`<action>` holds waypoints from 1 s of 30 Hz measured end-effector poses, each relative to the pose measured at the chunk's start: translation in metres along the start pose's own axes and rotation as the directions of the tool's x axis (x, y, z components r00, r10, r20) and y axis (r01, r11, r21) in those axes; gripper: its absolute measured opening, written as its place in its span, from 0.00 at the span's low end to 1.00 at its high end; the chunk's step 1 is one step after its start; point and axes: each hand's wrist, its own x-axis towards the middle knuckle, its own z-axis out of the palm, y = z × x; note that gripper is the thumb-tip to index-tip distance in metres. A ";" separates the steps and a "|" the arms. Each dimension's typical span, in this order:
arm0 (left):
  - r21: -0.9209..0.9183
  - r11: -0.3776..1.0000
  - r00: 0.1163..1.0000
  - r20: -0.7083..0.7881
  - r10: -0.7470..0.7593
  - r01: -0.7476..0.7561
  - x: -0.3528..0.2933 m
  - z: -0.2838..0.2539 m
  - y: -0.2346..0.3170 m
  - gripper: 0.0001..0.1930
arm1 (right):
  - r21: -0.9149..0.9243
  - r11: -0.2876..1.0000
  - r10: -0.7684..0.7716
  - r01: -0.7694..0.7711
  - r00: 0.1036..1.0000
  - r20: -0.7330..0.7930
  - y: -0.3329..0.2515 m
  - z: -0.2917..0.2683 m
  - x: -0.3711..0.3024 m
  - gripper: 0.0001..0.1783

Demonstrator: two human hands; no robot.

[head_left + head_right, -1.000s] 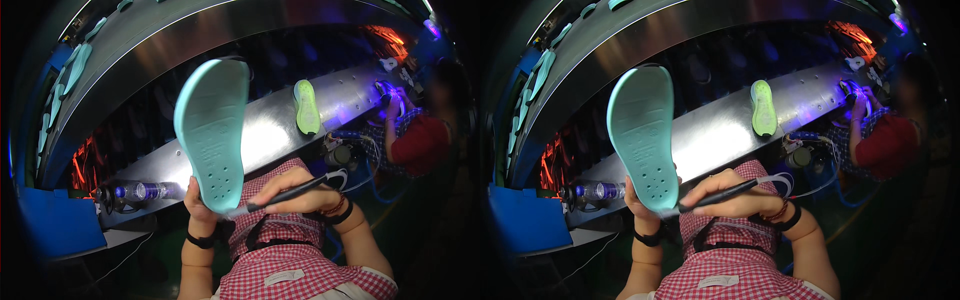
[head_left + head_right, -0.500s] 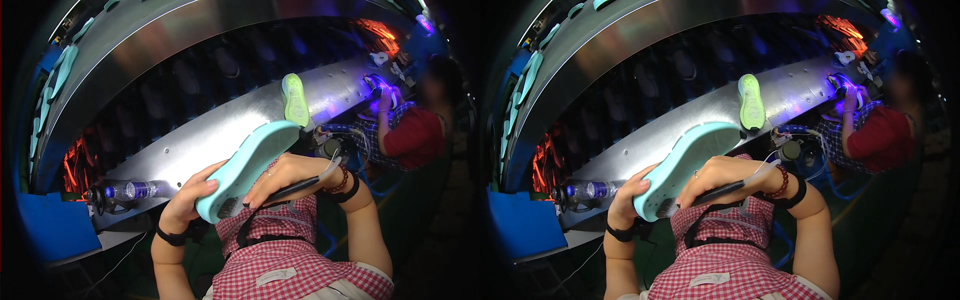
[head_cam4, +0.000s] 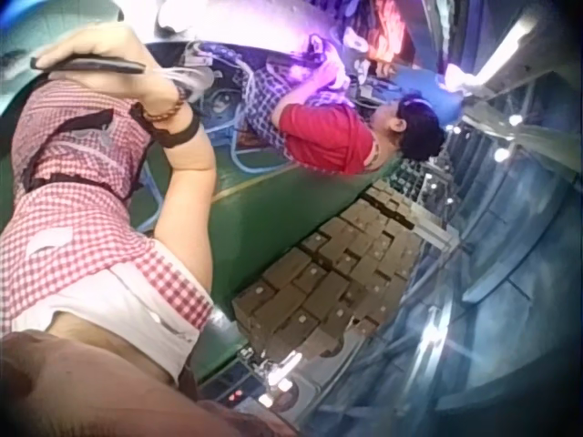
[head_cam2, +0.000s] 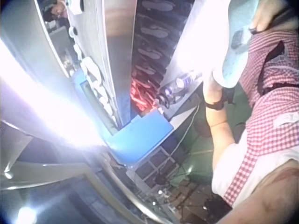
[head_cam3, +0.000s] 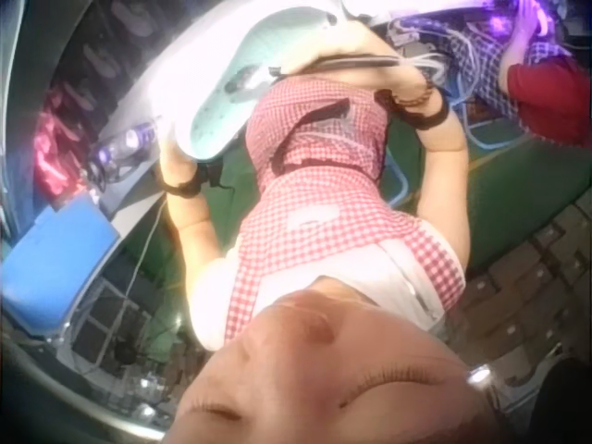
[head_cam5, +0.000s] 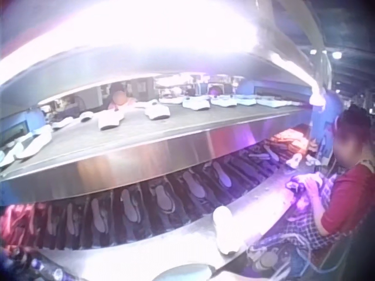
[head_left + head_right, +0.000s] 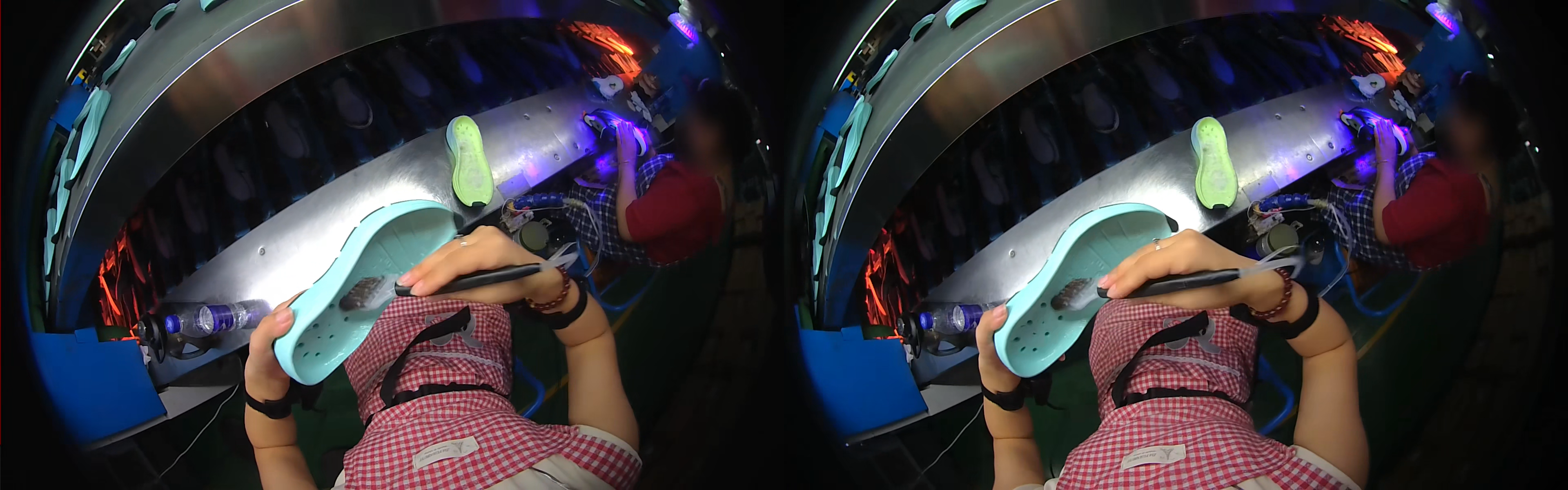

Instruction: Applying a liquid primer or glue to the inner surface of shoe soles using a manual brush on an assembly line.

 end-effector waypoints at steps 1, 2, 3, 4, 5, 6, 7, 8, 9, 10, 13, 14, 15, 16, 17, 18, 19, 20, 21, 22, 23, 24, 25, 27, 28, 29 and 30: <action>-0.015 0.999 0.999 -0.001 0.038 -0.039 -0.001 0.002 0.002 0.39 | 0.027 1.000 0.010 -0.011 0.999 0.039 0.009 0.000 -0.002 0.12; -0.031 0.997 0.997 -0.004 0.077 -0.078 -0.001 0.003 0.004 0.39 | 0.054 0.998 0.019 -0.023 0.997 0.078 0.014 0.002 -0.004 0.12; -0.030 0.996 0.996 -0.006 0.086 -0.086 -0.001 0.003 0.004 0.39 | 0.027 0.999 0.027 -0.030 0.997 0.074 0.010 0.004 -0.010 0.11; -0.089 0.991 0.995 -0.009 0.100 -0.100 -0.003 0.000 0.005 0.39 | -0.051 0.997 0.060 -0.054 0.991 0.122 0.009 0.005 -0.016 0.11; -0.148 0.983 0.994 -0.011 0.107 -0.108 -0.006 -0.005 0.005 0.39 | -0.074 0.997 0.029 -0.020 0.992 0.123 0.002 0.008 -0.017 0.11; -0.206 0.972 0.993 -0.014 0.115 -0.115 -0.009 -0.007 0.005 0.39 | -0.096 0.995 -0.003 0.015 0.992 0.124 -0.010 0.010 -0.015 0.10; -0.594 0.791 0.962 -0.273 -0.024 -0.148 -0.001 0.014 0.012 0.37 | -0.009 0.997 -0.076 0.077 0.995 0.064 -0.018 0.014 -0.013 0.11; -0.496 0.836 0.953 0.051 0.298 -0.234 0.009 -0.024 -0.011 0.36 | 0.023 0.995 -0.099 0.099 0.995 -0.005 -0.028 0.016 -0.010 0.12; -0.504 0.783 0.926 -0.103 0.363 -0.364 0.023 -0.030 -0.030 0.38 | 0.022 0.994 -0.100 0.103 0.991 -0.087 -0.028 0.023 -0.007 0.13; -0.490 0.723 0.873 -0.255 0.415 -0.487 0.034 -0.024 -0.040 0.40 | 0.024 0.994 -0.100 0.106 0.980 -0.171 -0.027 0.030 -0.003 0.13; -0.531 0.807 0.943 0.046 0.331 -0.258 0.056 0.011 -0.041 0.48 | 0.043 0.967 0.255 -0.252 0.945 -0.202 0.012 0.044 0.000 0.12; -0.532 0.808 0.943 0.052 0.329 -0.253 0.057 0.013 -0.045 0.48 | 0.078 0.927 0.375 -0.367 0.906 -0.195 0.019 0.045 0.000 0.11; -0.569 0.769 0.933 0.007 0.360 -0.292 0.059 0.015 -0.048 0.48 | 0.183 0.921 0.379 -0.343 0.899 -0.221 0.029 0.048 0.000 0.11; -0.604 0.723 0.921 -0.049 0.385 -0.335 0.057 0.018 -0.053 0.49 | 0.301 0.883 0.434 -0.359 0.869 -0.237 0.029 0.051 0.002 0.11; -0.563 0.735 0.925 -0.189 0.331 -0.378 0.055 0.028 -0.051 0.47 | 0.243 0.909 0.400 -0.339 0.873 -0.279 0.026 0.053 0.005 0.11; -0.567 0.733 0.926 -0.194 0.324 -0.376 0.054 0.027 -0.055 0.47 | 0.184 0.930 0.364 -0.320 0.876 -0.317 0.022 0.056 0.009 0.12; -0.524 0.752 0.916 -0.204 0.345 -0.400 0.056 0.022 -0.057 0.46 | -0.038 0.983 0.160 -0.178 0.943 -0.291 0.025 0.060 0.011 0.12; -0.478 0.775 0.910 -0.200 0.363 -0.414 0.059 0.019 -0.056 0.45 | -0.257 0.966 -0.045 -0.016 0.972 -0.229 0.030 0.067 0.010 0.12; -0.498 0.749 0.899 -0.213 0.383 -0.437 0.062 0.017 -0.052 0.45 | -0.418 0.901 -0.214 0.115 0.956 -0.198 0.037 0.079 0.004 0.12; -0.497 0.748 0.897 -0.215 0.386 -0.440 0.063 0.011 -0.050 0.45 | -0.444 0.893 -0.168 0.079 0.972 -0.166 0.031 0.084 -0.003 0.12; -0.509 0.717 0.875 -0.196 0.443 -0.477 0.062 0.006 -0.047 0.45 | -0.422 0.899 -0.164 0.119 0.984 -0.072 0.025 0.080 -0.008 0.11; -0.521 0.684 0.848 -0.177 0.499 -0.511 0.061 0.000 -0.044 0.46 | -0.396 0.905 -0.162 0.157 0.987 0.022 0.020 0.074 -0.012 0.11; -0.513 0.692 0.844 -0.136 0.519 -0.508 0.061 -0.003 -0.045 0.48 | -0.323 0.942 -0.078 0.096 0.995 0.070 0.012 0.067 -0.015 0.10; -0.545 0.694 0.863 -0.121 0.490 -0.470 0.057 0.003 -0.048 0.48 | -0.214 0.976 -0.040 0.044 0.999 0.025 0.007 0.052 -0.003 0.12; -0.583 0.691 0.879 -0.092 0.467 -0.428 0.057 0.009 -0.048 0.48 | -0.117 0.993 0.004 -0.006 1.000 -0.017 0.004 0.046 0.001 0.13; -0.587 0.690 0.882 -0.089 0.463 -0.422 0.057 0.016 -0.048 0.48 | 0.007 0.985 0.173 -0.175 0.970 -0.169 0.004 0.049 0.004 0.14; -0.583 0.691 0.874 -0.070 0.481 -0.427 0.056 0.024 -0.048 0.49 | -0.134 0.986 0.064 -0.100 0.967 -0.245 0.009 0.048 0.013 0.14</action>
